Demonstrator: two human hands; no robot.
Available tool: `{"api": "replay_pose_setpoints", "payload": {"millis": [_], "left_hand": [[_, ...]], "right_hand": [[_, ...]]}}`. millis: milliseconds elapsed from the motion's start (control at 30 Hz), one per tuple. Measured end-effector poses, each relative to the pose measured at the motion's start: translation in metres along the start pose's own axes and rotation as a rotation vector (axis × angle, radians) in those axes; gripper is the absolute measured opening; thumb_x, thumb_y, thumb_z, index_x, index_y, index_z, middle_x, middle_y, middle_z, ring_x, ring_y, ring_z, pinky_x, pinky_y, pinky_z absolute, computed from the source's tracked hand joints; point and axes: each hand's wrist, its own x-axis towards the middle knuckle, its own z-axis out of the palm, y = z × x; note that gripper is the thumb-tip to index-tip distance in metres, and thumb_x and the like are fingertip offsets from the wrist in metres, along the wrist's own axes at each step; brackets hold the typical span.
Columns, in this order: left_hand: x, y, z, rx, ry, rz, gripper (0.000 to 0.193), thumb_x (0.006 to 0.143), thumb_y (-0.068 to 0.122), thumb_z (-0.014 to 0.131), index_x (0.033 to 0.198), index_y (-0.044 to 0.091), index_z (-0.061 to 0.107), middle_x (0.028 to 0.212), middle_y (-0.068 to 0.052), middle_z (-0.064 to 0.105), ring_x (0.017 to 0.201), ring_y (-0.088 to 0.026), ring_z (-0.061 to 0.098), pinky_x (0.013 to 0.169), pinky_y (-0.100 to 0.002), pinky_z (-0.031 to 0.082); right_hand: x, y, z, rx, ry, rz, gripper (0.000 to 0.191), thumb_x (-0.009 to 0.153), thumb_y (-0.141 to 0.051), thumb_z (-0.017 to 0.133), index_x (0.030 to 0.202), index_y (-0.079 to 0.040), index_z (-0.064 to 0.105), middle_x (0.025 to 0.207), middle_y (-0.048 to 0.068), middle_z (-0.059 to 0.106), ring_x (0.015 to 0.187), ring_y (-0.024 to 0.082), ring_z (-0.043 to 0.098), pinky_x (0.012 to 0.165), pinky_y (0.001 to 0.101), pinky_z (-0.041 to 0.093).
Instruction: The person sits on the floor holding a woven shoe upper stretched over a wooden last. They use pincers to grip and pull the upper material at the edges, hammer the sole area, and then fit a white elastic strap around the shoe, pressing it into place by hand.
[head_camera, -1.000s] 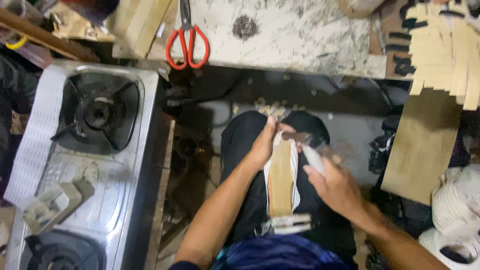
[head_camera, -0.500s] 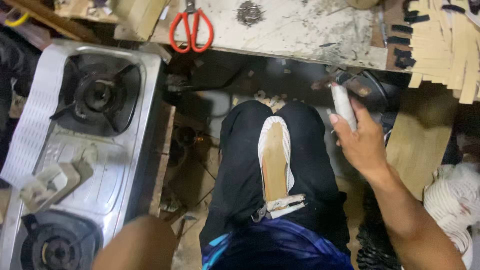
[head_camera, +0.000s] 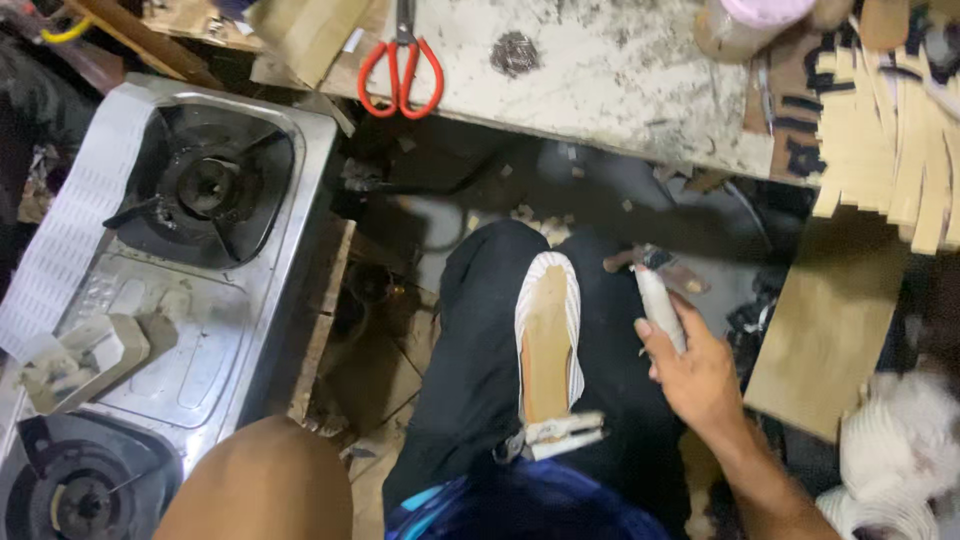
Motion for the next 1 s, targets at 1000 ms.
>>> {"api": "replay_pose_setpoints", "payload": {"millis": [1000], "left_hand": [[-0.021, 0.042, -0.015, 0.167, 0.135, 0.448, 0.050, 0.109, 0.036, 0.050, 0.145, 0.001, 0.055, 0.156, -0.022, 0.051, 0.152, -0.040, 0.038, 0.127, -0.050, 0.028]], "right_hand": [[-0.023, 0.003, 0.004, 0.165, -0.026, 0.005, 0.054, 0.096, -0.022, 0.067, 0.146, -0.003, 0.058, 0.089, 0.003, 0.066, 0.061, 0.007, 0.058, 0.052, 0.0239, 0.047]]}}
